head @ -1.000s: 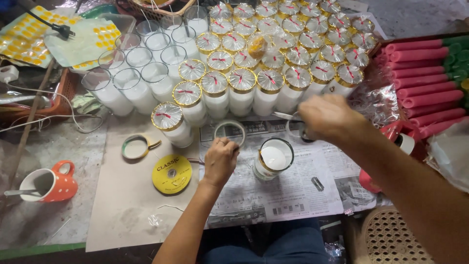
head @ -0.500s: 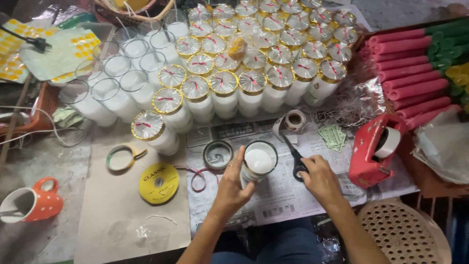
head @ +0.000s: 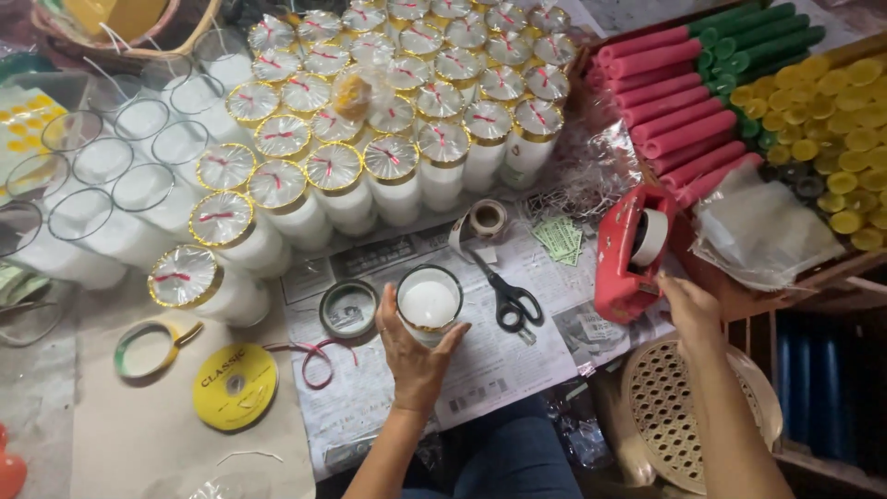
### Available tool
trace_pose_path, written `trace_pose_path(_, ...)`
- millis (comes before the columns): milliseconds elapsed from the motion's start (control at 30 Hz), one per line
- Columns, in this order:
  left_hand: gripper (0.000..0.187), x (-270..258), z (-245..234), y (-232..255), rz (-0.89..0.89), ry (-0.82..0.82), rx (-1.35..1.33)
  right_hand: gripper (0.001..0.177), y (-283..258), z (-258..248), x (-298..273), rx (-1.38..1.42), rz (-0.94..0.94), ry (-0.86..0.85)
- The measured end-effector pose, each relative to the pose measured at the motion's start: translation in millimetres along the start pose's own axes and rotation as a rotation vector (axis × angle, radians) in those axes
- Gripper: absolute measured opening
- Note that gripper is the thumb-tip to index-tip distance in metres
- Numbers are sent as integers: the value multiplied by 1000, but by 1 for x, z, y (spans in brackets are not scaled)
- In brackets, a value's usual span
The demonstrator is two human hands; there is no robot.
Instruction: Applying decorative gold tape and labels to the rims of glass candle jars
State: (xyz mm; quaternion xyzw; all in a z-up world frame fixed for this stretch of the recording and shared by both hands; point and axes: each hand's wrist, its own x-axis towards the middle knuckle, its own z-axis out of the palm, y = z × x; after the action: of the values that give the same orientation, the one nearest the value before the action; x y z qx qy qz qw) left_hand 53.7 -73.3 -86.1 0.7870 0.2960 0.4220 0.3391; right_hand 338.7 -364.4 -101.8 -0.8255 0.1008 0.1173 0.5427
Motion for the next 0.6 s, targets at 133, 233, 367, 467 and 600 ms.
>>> trace_pose_path(133, 119, -5, -21, 11, -14, -68, -40, 21, 4, 11, 28, 137, -65, -69)
trace_pose_path(233, 113, -7, -39, 21, -153, -145, -99, 7, -29, 13, 0, 14, 22, -24)
trace_pose_path(367, 113, -6, -48, 17, -142, -115, -73, 8, -82, 7, -72, 206, -90, 67)
trace_pose_path(467, 112, -5, -53, 13, -130, -102, -55, 6, -62, 4, -107, 275, -40, 93)
trace_pose_path(600, 110, -5, -54, 10, -104, -97, -41, 8, -1, 7, -113, 436, 158, 34)
